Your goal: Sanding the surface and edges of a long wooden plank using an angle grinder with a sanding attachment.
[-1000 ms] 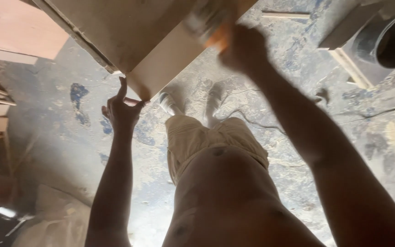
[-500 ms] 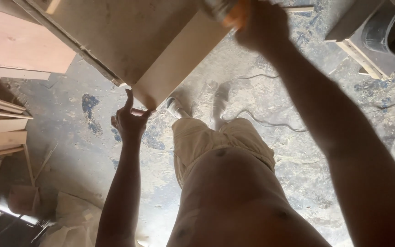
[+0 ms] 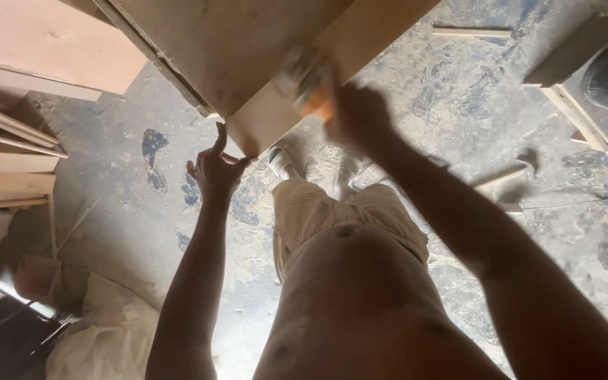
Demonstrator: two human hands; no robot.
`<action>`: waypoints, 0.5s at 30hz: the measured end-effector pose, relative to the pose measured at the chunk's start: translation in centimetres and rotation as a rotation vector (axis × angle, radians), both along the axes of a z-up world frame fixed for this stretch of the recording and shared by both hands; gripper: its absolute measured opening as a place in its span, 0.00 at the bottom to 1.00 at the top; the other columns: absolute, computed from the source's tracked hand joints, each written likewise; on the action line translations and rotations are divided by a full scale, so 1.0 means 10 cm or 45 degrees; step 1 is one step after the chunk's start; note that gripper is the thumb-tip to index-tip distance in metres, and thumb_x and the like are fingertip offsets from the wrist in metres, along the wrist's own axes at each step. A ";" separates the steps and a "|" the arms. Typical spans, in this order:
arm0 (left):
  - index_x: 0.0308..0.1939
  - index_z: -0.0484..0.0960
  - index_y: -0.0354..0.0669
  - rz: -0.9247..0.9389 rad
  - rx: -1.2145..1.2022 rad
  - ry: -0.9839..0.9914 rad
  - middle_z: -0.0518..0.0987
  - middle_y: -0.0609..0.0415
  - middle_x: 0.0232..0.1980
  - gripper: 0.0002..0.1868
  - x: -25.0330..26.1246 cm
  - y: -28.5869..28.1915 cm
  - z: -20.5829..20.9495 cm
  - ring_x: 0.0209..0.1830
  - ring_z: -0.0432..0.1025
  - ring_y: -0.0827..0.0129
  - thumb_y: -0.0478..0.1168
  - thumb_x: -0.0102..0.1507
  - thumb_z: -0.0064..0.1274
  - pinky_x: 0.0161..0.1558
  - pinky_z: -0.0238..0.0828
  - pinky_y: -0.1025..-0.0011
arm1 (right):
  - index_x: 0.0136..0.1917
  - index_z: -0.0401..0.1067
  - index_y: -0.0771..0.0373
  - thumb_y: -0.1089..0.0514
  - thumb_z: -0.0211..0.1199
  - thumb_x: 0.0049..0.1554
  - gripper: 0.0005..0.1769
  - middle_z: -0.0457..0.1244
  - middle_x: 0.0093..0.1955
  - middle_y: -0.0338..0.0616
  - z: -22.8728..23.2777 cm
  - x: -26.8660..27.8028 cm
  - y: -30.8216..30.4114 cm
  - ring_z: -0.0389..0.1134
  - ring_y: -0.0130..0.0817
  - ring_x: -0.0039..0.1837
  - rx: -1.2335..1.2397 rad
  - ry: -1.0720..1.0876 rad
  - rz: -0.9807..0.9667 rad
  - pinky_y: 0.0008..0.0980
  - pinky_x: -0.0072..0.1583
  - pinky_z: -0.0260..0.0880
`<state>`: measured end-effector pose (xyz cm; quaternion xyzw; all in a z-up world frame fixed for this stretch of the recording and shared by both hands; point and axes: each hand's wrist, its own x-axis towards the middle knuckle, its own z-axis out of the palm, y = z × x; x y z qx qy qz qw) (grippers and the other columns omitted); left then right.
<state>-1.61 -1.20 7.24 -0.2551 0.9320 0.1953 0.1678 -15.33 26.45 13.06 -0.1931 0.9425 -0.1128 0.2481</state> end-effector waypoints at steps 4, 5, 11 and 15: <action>0.77 0.61 0.60 -0.036 -0.038 0.065 0.87 0.62 0.33 0.53 0.02 -0.06 -0.10 0.51 0.77 0.63 0.60 0.52 0.72 0.66 0.45 0.27 | 0.82 0.37 0.51 0.53 0.75 0.50 0.59 0.66 0.45 0.55 0.64 0.32 -0.33 0.71 0.45 0.38 -0.122 -0.275 0.152 0.36 0.33 0.76; 0.77 0.61 0.62 -0.032 -0.004 0.058 0.86 0.61 0.33 0.53 0.03 -0.04 -0.06 0.51 0.76 0.61 0.59 0.52 0.72 0.66 0.43 0.26 | 0.82 0.37 0.49 0.52 0.73 0.53 0.57 0.66 0.45 0.54 0.65 0.33 -0.32 0.70 0.44 0.38 -0.078 -0.282 0.138 0.33 0.33 0.75; 0.77 0.62 0.66 0.042 0.056 -0.008 0.84 0.64 0.28 0.53 -0.02 0.01 0.05 0.50 0.75 0.61 0.58 0.51 0.73 0.68 0.40 0.32 | 0.69 0.57 0.62 0.49 0.62 0.51 0.36 0.66 0.44 0.49 -0.06 -0.30 0.44 0.69 0.51 0.44 0.142 0.055 -0.101 0.48 0.43 0.69; 0.77 0.59 0.69 -0.014 0.030 -0.008 0.83 0.68 0.30 0.54 0.02 -0.04 -0.04 0.45 0.75 0.71 0.63 0.51 0.72 0.69 0.43 0.35 | 0.62 0.59 0.65 0.54 0.72 0.43 0.38 0.68 0.48 0.56 0.16 -0.71 0.71 0.70 0.64 0.48 -0.018 0.312 -0.344 0.60 0.47 0.70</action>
